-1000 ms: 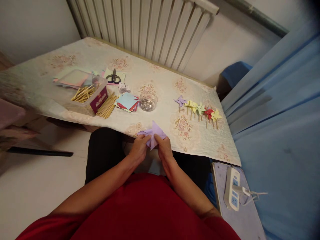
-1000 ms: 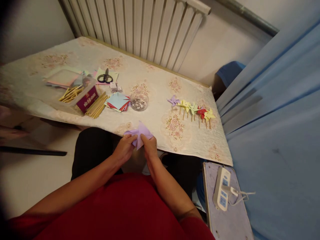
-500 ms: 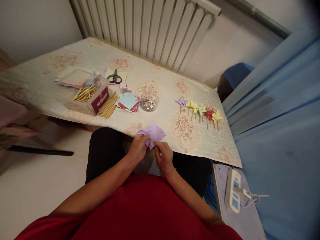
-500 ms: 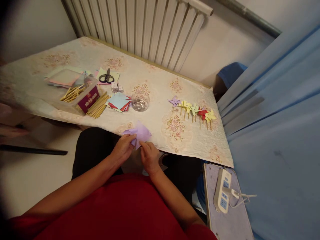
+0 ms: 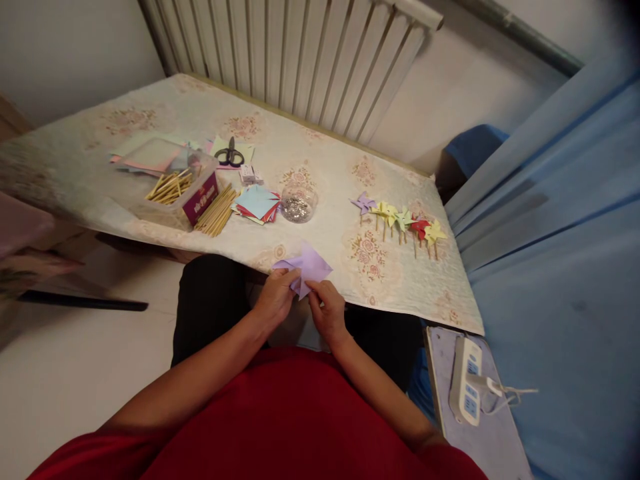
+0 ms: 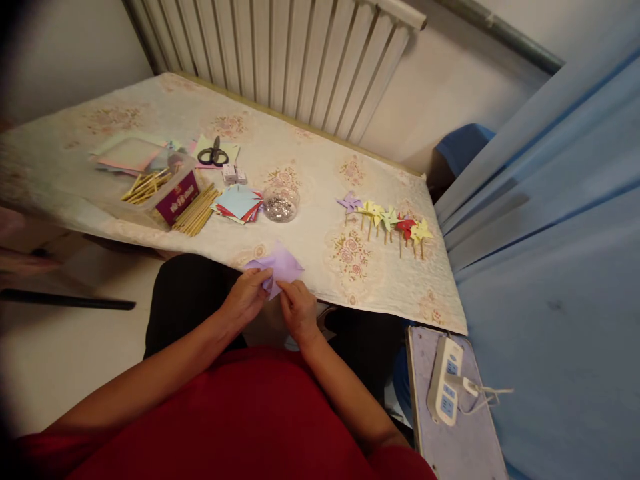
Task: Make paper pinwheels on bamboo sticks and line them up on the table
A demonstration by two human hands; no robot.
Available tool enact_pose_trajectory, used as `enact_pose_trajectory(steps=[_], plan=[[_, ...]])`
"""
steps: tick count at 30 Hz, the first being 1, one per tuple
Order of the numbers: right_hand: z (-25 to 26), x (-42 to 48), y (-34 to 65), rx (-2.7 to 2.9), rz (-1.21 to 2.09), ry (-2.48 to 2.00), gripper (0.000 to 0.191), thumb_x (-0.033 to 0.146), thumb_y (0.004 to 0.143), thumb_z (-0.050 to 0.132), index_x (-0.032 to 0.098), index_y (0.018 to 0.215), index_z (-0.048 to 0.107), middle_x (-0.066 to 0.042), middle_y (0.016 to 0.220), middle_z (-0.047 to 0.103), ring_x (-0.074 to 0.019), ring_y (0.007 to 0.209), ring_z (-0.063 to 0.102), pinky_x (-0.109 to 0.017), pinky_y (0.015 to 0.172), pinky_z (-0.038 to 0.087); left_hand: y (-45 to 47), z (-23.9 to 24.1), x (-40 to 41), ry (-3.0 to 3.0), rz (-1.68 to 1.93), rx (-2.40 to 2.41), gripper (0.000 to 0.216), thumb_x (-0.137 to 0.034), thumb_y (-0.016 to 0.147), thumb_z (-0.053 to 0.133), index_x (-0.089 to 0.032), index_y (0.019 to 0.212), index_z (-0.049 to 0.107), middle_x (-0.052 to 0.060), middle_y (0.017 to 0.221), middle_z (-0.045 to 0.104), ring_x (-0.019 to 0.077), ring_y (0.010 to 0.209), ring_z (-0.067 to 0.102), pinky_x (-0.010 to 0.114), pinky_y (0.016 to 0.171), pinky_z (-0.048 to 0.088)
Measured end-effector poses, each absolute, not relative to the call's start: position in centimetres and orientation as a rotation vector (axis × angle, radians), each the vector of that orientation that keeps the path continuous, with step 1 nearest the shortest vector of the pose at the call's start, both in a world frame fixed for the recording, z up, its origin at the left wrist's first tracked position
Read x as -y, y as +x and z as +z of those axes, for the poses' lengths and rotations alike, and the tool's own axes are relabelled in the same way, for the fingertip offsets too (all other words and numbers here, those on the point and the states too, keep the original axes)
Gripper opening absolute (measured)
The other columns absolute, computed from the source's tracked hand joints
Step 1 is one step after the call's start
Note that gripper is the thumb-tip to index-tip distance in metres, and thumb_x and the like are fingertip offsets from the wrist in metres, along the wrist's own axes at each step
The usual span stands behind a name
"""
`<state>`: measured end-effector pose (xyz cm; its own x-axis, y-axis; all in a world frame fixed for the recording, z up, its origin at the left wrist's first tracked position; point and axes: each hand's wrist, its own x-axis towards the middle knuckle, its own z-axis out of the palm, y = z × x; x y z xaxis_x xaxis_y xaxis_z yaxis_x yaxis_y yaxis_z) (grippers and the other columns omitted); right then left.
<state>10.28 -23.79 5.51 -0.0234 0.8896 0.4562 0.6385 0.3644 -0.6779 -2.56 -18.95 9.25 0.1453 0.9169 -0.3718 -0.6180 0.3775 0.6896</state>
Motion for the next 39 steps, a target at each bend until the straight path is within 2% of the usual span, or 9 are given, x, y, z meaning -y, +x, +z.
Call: enact_pose_trajectory(steps=[3, 6, 12, 21, 39], plan=[[6.1, 23.5, 9.9, 1.593, 0.487, -1.369, 0.020, 0.030, 0.091, 0.055, 0.022, 0.099, 0.072, -0.004, 0.080, 0.065, -0.0170, 0.069, 0.060, -0.031, 0.068, 0.050, -2.5, 9.3, 19.0, 0.430, 1.144, -0.840, 0.018, -0.018, 0.066, 0.070, -0.018, 0.054, 0.056, -0.004, 0.051, 0.051, 0.0082, 0.049, 0.044, 0.023, 0.050, 0.035], [7.0, 23.2, 9.2, 1.342, 0.739, -1.395, 0.019, 0.036, 0.087, 0.059, 0.022, 0.092, 0.070, -0.002, 0.080, 0.068, -0.0138, 0.056, 0.058, -0.029, 0.058, 0.049, -2.5, 9.5, 19.1, 0.447, 1.134, -0.847, 0.016, -0.020, 0.065, 0.071, -0.018, 0.055, 0.059, -0.003, 0.053, 0.054, 0.0095, 0.050, 0.047, 0.023, 0.050, 0.036], [8.9, 22.7, 7.8, 0.950, 1.006, -1.454, 0.017, 0.038, 0.078, 0.062, 0.021, 0.077, 0.062, 0.003, 0.064, 0.067, -0.0117, 0.041, 0.052, -0.025, 0.043, 0.040, -2.4, 9.2, 19.1, 0.539, 1.149, -0.876, 0.017, -0.023, 0.067, 0.070, -0.017, 0.056, 0.058, -0.001, 0.055, 0.056, 0.0103, 0.053, 0.050, 0.024, 0.052, 0.038], [8.9, 22.0, 7.1, 0.817, 1.013, -1.527, 0.017, 0.037, 0.075, 0.060, 0.022, 0.070, 0.054, 0.003, 0.061, 0.064, -0.0121, 0.039, 0.052, -0.024, 0.038, 0.037, -2.3, 9.2, 19.3, 0.601, 1.155, -0.884, 0.021, -0.026, 0.068, 0.070, -0.017, 0.055, 0.056, -0.002, 0.052, 0.054, 0.0090, 0.048, 0.047, 0.024, 0.050, 0.036], [8.2, 21.8, 7.1, 0.868, 0.991, -1.561, 0.014, 0.033, 0.075, 0.058, 0.023, 0.067, 0.053, 0.004, 0.058, 0.062, -0.0128, 0.039, 0.053, -0.024, 0.039, 0.037, -2.3, 8.1, 19.1, 0.604, 1.172, -0.918, 0.022, -0.025, 0.066, 0.071, -0.017, 0.053, 0.055, -0.002, 0.052, 0.052, 0.0087, 0.049, 0.045, 0.024, 0.049, 0.034]])
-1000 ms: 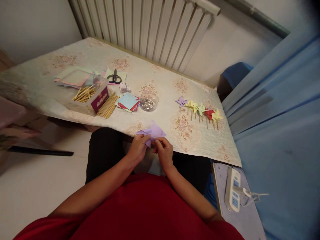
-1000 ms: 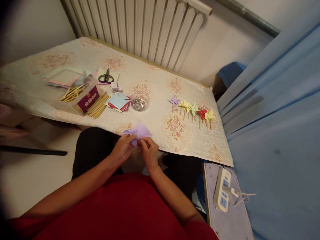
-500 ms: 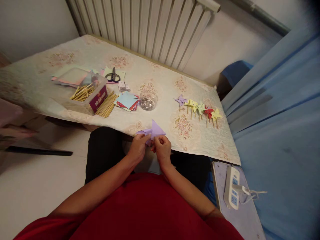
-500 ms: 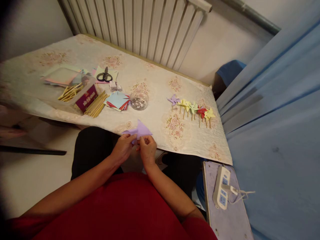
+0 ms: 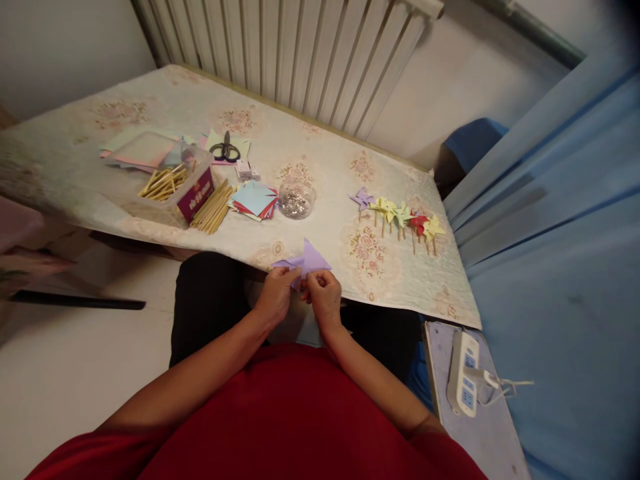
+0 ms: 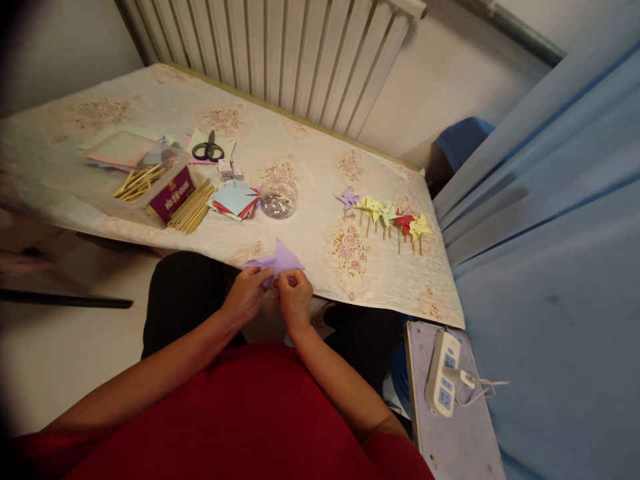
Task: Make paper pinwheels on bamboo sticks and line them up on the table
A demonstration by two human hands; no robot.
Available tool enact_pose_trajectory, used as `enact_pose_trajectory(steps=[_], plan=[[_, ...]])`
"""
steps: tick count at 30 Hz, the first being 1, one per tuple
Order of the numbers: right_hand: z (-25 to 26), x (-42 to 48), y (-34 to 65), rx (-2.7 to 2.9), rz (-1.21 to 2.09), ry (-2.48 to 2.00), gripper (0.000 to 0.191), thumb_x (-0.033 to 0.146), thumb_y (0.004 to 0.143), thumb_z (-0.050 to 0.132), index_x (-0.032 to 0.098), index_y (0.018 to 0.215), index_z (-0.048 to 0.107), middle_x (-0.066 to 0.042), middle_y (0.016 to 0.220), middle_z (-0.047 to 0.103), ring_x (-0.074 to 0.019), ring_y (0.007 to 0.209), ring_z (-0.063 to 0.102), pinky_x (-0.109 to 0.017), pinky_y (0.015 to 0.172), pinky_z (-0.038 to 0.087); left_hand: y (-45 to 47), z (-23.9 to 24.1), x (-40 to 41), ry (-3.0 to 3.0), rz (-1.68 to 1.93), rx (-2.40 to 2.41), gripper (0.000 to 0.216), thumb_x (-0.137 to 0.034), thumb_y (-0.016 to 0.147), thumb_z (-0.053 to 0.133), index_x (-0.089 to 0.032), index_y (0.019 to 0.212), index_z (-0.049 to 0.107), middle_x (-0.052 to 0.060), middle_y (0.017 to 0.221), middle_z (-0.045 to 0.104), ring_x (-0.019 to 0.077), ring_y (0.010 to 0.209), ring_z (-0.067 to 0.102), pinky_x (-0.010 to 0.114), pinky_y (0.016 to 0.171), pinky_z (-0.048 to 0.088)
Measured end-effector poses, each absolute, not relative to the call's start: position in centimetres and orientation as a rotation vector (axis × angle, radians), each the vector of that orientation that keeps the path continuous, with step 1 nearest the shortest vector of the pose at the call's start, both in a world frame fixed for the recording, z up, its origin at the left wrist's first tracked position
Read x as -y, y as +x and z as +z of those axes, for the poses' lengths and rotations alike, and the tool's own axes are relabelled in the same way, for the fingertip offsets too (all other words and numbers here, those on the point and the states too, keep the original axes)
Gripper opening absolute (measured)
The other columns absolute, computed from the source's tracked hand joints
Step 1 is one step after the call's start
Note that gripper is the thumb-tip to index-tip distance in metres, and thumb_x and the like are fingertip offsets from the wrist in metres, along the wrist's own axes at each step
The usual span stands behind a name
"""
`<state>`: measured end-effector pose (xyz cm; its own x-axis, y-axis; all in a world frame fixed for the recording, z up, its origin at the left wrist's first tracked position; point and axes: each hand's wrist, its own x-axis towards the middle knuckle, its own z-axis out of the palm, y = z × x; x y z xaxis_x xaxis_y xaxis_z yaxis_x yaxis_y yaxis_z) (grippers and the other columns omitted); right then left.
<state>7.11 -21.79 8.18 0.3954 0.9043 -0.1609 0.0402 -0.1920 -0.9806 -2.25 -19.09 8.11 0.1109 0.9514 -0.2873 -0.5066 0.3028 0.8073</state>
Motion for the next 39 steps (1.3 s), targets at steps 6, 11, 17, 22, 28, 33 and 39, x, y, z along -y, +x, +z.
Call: enact_pose_trajectory(steps=[6, 11, 17, 22, 28, 33, 39], plan=[[8.2, 21.8, 7.3, 0.893, 0.993, -1.556, 0.013, 0.032, 0.074, 0.058, 0.022, 0.067, 0.055, 0.004, 0.058, 0.062, -0.0122, 0.040, 0.055, -0.023, 0.039, 0.037, -2.3, 7.4, 19.0, 0.601, 1.169, -0.947, 0.024, -0.026, 0.066, 0.071, -0.017, 0.054, 0.053, -0.003, 0.052, 0.050, 0.0088, 0.051, 0.044, 0.024, 0.051, 0.033], [8.0, 21.8, 7.3, 0.906, 0.993, -1.550, 0.014, 0.033, 0.074, 0.058, 0.022, 0.067, 0.054, 0.005, 0.057, 0.061, -0.0120, 0.040, 0.054, -0.023, 0.040, 0.037, -2.2, 7.3, 18.9, 0.600, 1.161, -0.960, 0.025, -0.027, 0.064, 0.072, -0.017, 0.054, 0.052, -0.004, 0.052, 0.050, 0.0088, 0.051, 0.044, 0.024, 0.051, 0.033], [7.8, 21.8, 7.5, 0.901, 1.001, -1.560, 0.013, 0.032, 0.074, 0.058, 0.022, 0.067, 0.055, 0.004, 0.059, 0.063, -0.0122, 0.041, 0.054, -0.023, 0.041, 0.037, -2.3, 7.2, 18.9, 0.612, 1.164, -0.960, 0.024, -0.028, 0.065, 0.071, -0.017, 0.055, 0.053, -0.004, 0.053, 0.050, 0.0087, 0.052, 0.044, 0.025, 0.052, 0.033], [7.9, 21.8, 7.4, 0.916, 1.013, -1.564, 0.013, 0.032, 0.074, 0.058, 0.021, 0.067, 0.056, 0.004, 0.058, 0.062, -0.0122, 0.042, 0.054, -0.023, 0.041, 0.037, -2.3, 7.5, 19.0, 0.615, 1.152, -0.979, 0.023, -0.028, 0.065, 0.072, -0.017, 0.057, 0.054, -0.004, 0.054, 0.051, 0.0088, 0.052, 0.045, 0.025, 0.052, 0.033], [8.9, 22.6, 7.9, 0.904, 1.016, -1.565, 0.018, 0.036, 0.074, 0.062, 0.020, 0.081, 0.062, 0.004, 0.061, 0.063, -0.0115, 0.041, 0.052, -0.023, 0.040, 0.035, -2.6, 7.6, 18.8, 0.636, 1.160, -0.999, 0.024, -0.028, 0.065, 0.072, -0.017, 0.055, 0.053, -0.003, 0.053, 0.052, 0.0086, 0.053, 0.045, 0.024, 0.053, 0.034], [10.2, 22.4, 11.0, 0.854, 0.784, -1.581, 0.026, 0.042, 0.075, 0.064, 0.019, 0.088, 0.063, 0.005, 0.061, 0.058, -0.0106, 0.045, 0.048, -0.023, 0.044, 0.037, -3.3, 7.3, 18.4, 0.605, 1.105, -1.002, 0.017, -0.028, 0.061, 0.073, -0.015, 0.063, 0.061, -0.001, 0.060, 0.059, 0.0098, 0.056, 0.050, 0.024, 0.056, 0.037], [10.3, 20.7, 14.1, 0.954, 1.215, -1.514, 0.030, 0.046, 0.069, 0.073, 0.018, 0.078, 0.067, 0.002, 0.065, 0.062, -0.0110, 0.055, 0.051, -0.024, 0.053, 0.041, -3.9, 6.7, 18.4, 0.775, 0.889, -0.943, 0.020, -0.031, 0.061, 0.072, -0.015, 0.062, 0.061, -0.001, 0.057, 0.057, 0.0103, 0.053, 0.050, 0.024, 0.054, 0.035]])
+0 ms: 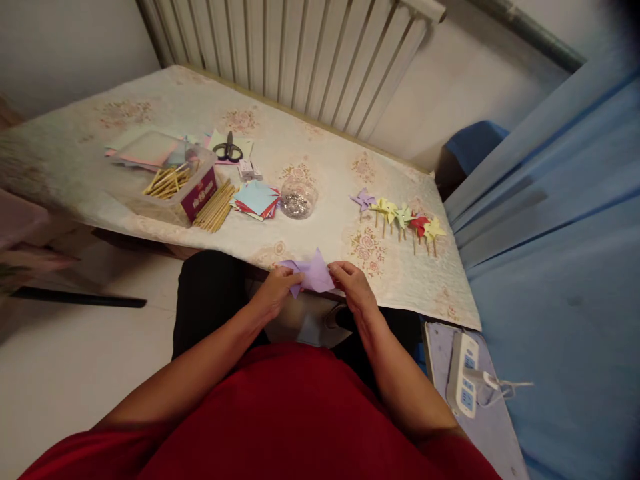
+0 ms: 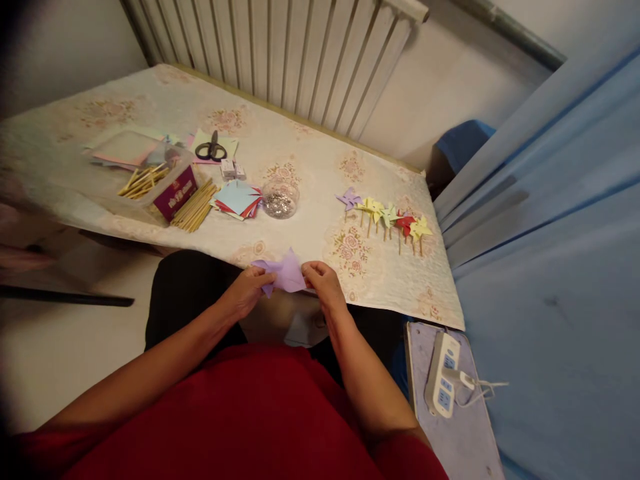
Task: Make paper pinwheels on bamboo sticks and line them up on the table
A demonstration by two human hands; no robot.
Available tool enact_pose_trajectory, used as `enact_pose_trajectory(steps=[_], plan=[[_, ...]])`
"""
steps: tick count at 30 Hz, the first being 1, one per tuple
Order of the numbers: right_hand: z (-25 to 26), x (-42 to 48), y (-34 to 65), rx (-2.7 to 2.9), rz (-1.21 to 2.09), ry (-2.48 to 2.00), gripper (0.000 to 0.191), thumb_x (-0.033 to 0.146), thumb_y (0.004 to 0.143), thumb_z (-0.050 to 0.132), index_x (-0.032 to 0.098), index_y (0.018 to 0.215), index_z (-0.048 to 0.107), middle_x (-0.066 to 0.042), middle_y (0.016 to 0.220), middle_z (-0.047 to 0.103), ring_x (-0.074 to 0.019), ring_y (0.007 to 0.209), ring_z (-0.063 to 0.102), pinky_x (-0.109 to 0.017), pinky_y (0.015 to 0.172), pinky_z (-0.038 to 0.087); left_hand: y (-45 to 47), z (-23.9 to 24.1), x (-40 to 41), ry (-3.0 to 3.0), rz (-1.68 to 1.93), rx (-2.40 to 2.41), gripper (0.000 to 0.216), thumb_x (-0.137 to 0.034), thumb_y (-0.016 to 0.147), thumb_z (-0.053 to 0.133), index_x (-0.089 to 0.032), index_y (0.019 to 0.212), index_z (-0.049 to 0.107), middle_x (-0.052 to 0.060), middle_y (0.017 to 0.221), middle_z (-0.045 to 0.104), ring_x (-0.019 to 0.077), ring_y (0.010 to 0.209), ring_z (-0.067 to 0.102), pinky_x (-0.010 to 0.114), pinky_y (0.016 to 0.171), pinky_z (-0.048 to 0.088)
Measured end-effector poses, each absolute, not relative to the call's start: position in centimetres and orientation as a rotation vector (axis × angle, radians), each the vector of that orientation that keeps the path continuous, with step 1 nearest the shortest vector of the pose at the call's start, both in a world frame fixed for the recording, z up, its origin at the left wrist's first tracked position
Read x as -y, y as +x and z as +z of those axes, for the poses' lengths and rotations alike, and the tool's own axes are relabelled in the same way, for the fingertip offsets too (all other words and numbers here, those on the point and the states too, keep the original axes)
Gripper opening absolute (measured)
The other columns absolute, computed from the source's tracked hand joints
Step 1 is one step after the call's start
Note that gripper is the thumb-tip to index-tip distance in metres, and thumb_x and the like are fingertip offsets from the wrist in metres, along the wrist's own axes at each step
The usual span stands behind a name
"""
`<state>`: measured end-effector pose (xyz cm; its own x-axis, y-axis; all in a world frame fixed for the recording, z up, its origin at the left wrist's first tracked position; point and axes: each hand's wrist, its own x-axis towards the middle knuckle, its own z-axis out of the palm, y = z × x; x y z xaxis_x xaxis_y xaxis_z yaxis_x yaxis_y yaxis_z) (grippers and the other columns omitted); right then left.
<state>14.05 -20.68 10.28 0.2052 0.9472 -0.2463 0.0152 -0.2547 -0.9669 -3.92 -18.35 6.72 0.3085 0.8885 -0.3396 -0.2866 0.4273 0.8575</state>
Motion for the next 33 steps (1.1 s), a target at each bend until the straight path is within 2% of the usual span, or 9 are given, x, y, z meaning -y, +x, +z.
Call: enact_pose_trajectory(steps=[4, 8, 13, 17, 21, 25, 29, 33], plan=[[9.6, 20.5, 13.5, 0.901, 1.606, -1.385, 0.037, 0.046, 0.060, 0.081, 0.018, 0.080, 0.069, 0.000, 0.067, 0.067, -0.0129, 0.057, 0.056, -0.026, 0.058, 0.043, -4.1, 6.6, 18.4, 0.878, 0.773, -0.917, 0.021, -0.033, 0.063, 0.070, -0.014, 0.065, 0.062, 0.001, 0.062, 0.060, 0.0106, 0.055, 0.050, 0.024, 0.054, 0.034], [9.2, 20.5, 12.6, 0.837, 1.711, -1.366, 0.043, 0.040, 0.050, 0.085, 0.016, 0.083, 0.071, -0.003, 0.074, 0.071, -0.0150, 0.060, 0.061, -0.028, 0.062, 0.047, -4.4, 6.8, 18.2, 0.955, 0.706, -0.928, 0.020, -0.033, 0.062, 0.069, -0.015, 0.066, 0.061, 0.000, 0.061, 0.058, 0.0106, 0.054, 0.049, 0.025, 0.053, 0.034], [8.9, 20.3, 12.3, 0.859, 1.675, -1.429, 0.037, 0.032, 0.049, 0.083, 0.016, 0.081, 0.071, -0.001, 0.073, 0.072, -0.0152, 0.060, 0.061, -0.027, 0.061, 0.048, -4.7, 7.2, 17.8, 1.026, 0.636, -0.894, 0.019, -0.032, 0.063, 0.067, -0.015, 0.070, 0.064, 0.000, 0.062, 0.059, 0.0103, 0.053, 0.046, 0.024, 0.051, 0.031], [8.7, 20.4, 12.2, 0.914, 1.622, -1.444, 0.025, 0.028, 0.054, 0.078, 0.018, 0.075, 0.070, 0.001, 0.066, 0.070, -0.0143, 0.056, 0.059, -0.026, 0.057, 0.047, -4.7, 7.1, 17.4, 1.066, 0.604, -0.916, 0.014, -0.029, 0.062, 0.067, -0.016, 0.064, 0.064, -0.001, 0.057, 0.057, 0.0098, 0.050, 0.044, 0.023, 0.049, 0.027], [8.6, 20.6, 12.0, 1.011, 1.523, -1.506, 0.013, 0.028, 0.058, 0.071, 0.019, 0.064, 0.064, 0.005, 0.054, 0.060, -0.0108, 0.047, 0.050, -0.023, 0.048, 0.039, -4.7, 7.0, 17.2, 1.101, 0.588, -0.917, 0.007, -0.024, 0.061, 0.066, -0.017, 0.060, 0.065, -0.001, 0.052, 0.054, 0.0086, 0.045, 0.038, 0.022, 0.046, 0.020], [8.3, 20.7, 11.6, 1.108, 1.460, -1.559, 0.013, 0.030, 0.060, 0.067, 0.019, 0.061, 0.061, 0.006, 0.049, 0.054, -0.0088, 0.045, 0.043, -0.021, 0.043, 0.033, -4.8, 7.2, 17.1, 1.078, 0.604, -0.899, 0.007, -0.018, 0.060, 0.068, -0.018, 0.055, 0.063, -0.002, 0.049, 0.052, 0.0080, 0.043, 0.035, 0.022, 0.044, 0.017], [7.6, 20.7, 11.4, 1.078, 1.407, -1.560, 0.015, 0.032, 0.061, 0.067, 0.020, 0.061, 0.058, 0.006, 0.050, 0.052, -0.0092, 0.046, 0.042, -0.021, 0.045, 0.033, -4.9, 7.3, 17.3, 0.963, 0.630, -0.924, 0.014, -0.024, 0.062, 0.073, -0.017, 0.058, 0.062, -0.001, 0.053, 0.056, 0.0094, 0.047, 0.043, 0.021, 0.045, 0.026], [6.9, 20.6, 11.3, 0.978, 1.340, -1.520, 0.014, 0.033, 0.063, 0.067, 0.021, 0.065, 0.059, 0.005, 0.054, 0.055, -0.0109, 0.048, 0.046, -0.024, 0.050, 0.038, -5.1, 7.0, 17.7, 0.668, 0.675, -0.851, 0.026, -0.038, 0.066, 0.078, -0.016, 0.076, 0.068, 0.004, 0.072, 0.067, 0.0139, 0.062, 0.059, 0.025, 0.058, 0.043]])
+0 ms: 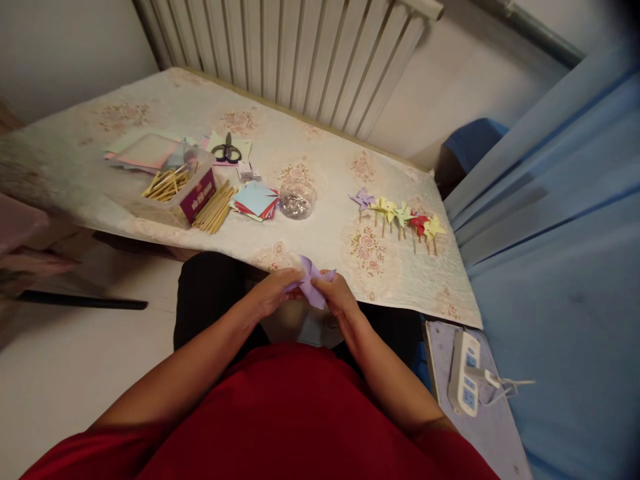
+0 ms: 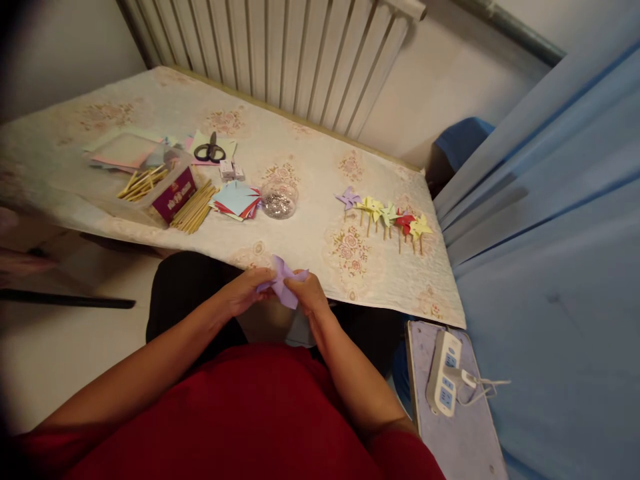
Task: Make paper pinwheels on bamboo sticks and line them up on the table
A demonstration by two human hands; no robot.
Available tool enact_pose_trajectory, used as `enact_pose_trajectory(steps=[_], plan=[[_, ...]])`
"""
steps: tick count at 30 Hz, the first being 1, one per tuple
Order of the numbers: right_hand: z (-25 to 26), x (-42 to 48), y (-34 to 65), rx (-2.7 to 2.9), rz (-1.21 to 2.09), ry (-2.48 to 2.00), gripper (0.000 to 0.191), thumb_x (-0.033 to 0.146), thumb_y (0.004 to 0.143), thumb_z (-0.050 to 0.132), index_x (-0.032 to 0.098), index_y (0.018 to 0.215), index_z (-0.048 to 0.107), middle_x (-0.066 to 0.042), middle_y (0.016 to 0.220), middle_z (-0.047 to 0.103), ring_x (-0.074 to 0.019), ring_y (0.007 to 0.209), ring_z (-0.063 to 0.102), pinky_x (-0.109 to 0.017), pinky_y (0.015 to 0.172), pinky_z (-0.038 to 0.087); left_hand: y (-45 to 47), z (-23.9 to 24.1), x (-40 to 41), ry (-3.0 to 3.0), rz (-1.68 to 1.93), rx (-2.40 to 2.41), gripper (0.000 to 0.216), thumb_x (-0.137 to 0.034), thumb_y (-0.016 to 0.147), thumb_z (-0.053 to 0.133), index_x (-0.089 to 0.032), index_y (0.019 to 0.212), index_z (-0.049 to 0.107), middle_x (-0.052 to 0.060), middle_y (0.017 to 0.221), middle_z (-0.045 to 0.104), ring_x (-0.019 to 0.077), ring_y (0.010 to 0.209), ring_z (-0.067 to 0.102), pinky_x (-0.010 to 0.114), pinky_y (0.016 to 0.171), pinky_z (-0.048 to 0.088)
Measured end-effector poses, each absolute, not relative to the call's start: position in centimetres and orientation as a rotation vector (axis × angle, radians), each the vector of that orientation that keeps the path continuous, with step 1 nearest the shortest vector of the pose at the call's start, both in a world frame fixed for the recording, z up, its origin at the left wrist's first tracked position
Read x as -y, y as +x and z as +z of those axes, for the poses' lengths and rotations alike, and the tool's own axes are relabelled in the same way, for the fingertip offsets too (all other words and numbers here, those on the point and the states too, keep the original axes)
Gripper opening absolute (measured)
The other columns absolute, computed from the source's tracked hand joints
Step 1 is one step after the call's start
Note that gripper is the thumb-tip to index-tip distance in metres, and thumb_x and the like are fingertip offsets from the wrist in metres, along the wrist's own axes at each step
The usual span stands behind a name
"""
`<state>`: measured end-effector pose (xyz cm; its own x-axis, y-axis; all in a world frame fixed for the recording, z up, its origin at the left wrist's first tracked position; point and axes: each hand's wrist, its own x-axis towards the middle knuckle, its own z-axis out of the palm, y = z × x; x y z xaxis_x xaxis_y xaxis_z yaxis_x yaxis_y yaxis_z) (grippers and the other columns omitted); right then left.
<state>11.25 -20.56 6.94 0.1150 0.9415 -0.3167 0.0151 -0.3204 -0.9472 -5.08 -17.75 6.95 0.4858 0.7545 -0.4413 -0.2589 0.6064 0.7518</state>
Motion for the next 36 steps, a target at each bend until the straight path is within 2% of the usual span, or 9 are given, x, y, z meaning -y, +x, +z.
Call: enact_pose_trajectory(steps=[3, 6, 10, 14, 19, 26, 32, 36], plan=[[6.6, 20.4, 10.9, 0.877, 1.271, -1.463, 0.015, 0.032, 0.064, 0.068, 0.021, 0.071, 0.061, 0.003, 0.060, 0.060, -0.0125, 0.052, 0.051, -0.025, 0.053, 0.042, -5.0, 6.5, 18.3, 0.457, 0.728, -0.765, 0.037, -0.040, 0.063, 0.083, -0.016, 0.089, 0.069, 0.006, 0.085, 0.070, 0.0161, 0.074, 0.064, 0.028, 0.068, 0.049], [6.3, 20.2, 10.3, 0.784, 1.198, -1.453, 0.014, 0.031, 0.066, 0.068, 0.022, 0.073, 0.060, 0.002, 0.063, 0.061, -0.0126, 0.052, 0.053, -0.025, 0.053, 0.042, -4.7, 6.2, 19.0, 0.342, 0.812, -0.717, 0.042, -0.038, 0.058, 0.088, -0.017, 0.089, 0.069, 0.006, 0.088, 0.070, 0.0163, 0.078, 0.064, 0.028, 0.073, 0.050], [6.1, 20.1, 9.6, 0.748, 1.124, -1.464, 0.012, 0.030, 0.067, 0.066, 0.022, 0.070, 0.058, 0.004, 0.059, 0.056, -0.0116, 0.050, 0.050, -0.023, 0.050, 0.040, -3.8, 6.3, 19.8, 0.352, 0.872, -0.734, 0.039, -0.033, 0.055, 0.089, -0.017, 0.083, 0.068, 0.002, 0.083, 0.068, 0.0135, 0.075, 0.062, 0.025, 0.071, 0.048], [6.3, 20.4, 9.0, 0.751, 1.115, -1.456, 0.012, 0.031, 0.069, 0.065, 0.023, 0.072, 0.056, 0.003, 0.059, 0.056, -0.0125, 0.050, 0.050, -0.024, 0.050, 0.042, -2.6, 7.1, 19.9, 0.436, 0.935, -0.790, 0.030, -0.033, 0.060, 0.084, -0.016, 0.081, 0.069, 0.001, 0.076, 0.067, 0.0118, 0.068, 0.059, 0.024, 0.067, 0.046], [6.3, 20.5, 8.5, 0.774, 1.105, -1.486, 0.014, 0.034, 0.071, 0.063, 0.024, 0.074, 0.053, 0.004, 0.060, 0.055, -0.0131, 0.050, 0.050, -0.026, 0.052, 0.044, -1.6, 7.6, 19.7, 0.474, 1.024, -0.848, 0.016, -0.028, 0.063, 0.077, -0.017, 0.070, 0.068, 0.000, 0.068, 0.066, 0.0111, 0.061, 0.056, 0.024, 0.062, 0.044], [6.1, 20.5, 8.0, 0.718, 1.122, -1.453, 0.017, 0.035, 0.067, 0.065, 0.023, 0.074, 0.056, 0.004, 0.061, 0.055, -0.0121, 0.051, 0.049, -0.025, 0.052, 0.042, -1.4, 7.2, 19.5, 0.551, 1.080, -0.921, 0.014, -0.027, 0.064, 0.073, -0.018, 0.061, 0.063, 0.000, 0.061, 0.062, 0.0108, 0.057, 0.054, 0.024, 0.058, 0.041], [6.3, 20.6, 8.0, 0.707, 1.121, -1.478, 0.021, 0.038, 0.065, 0.067, 0.021, 0.074, 0.059, 0.005, 0.059, 0.056, -0.0123, 0.052, 0.050, -0.024, 0.053, 0.042, -1.5, 7.6, 19.5, 0.554, 1.061, -0.930, 0.014, -0.028, 0.064, 0.073, -0.017, 0.062, 0.064, 0.000, 0.060, 0.063, 0.0107, 0.055, 0.053, 0.025, 0.058, 0.040], [6.4, 21.3, 8.8, 0.740, 1.064, -1.497, 0.029, 0.043, 0.067, 0.067, 0.019, 0.084, 0.063, 0.004, 0.065, 0.058, -0.0129, 0.057, 0.052, -0.025, 0.057, 0.044, -1.7, 7.9, 19.4, 0.497, 1.061, -0.904, 0.008, -0.024, 0.064, 0.072, -0.017, 0.065, 0.067, 0.001, 0.064, 0.065, 0.0109, 0.058, 0.054, 0.025, 0.060, 0.042]])
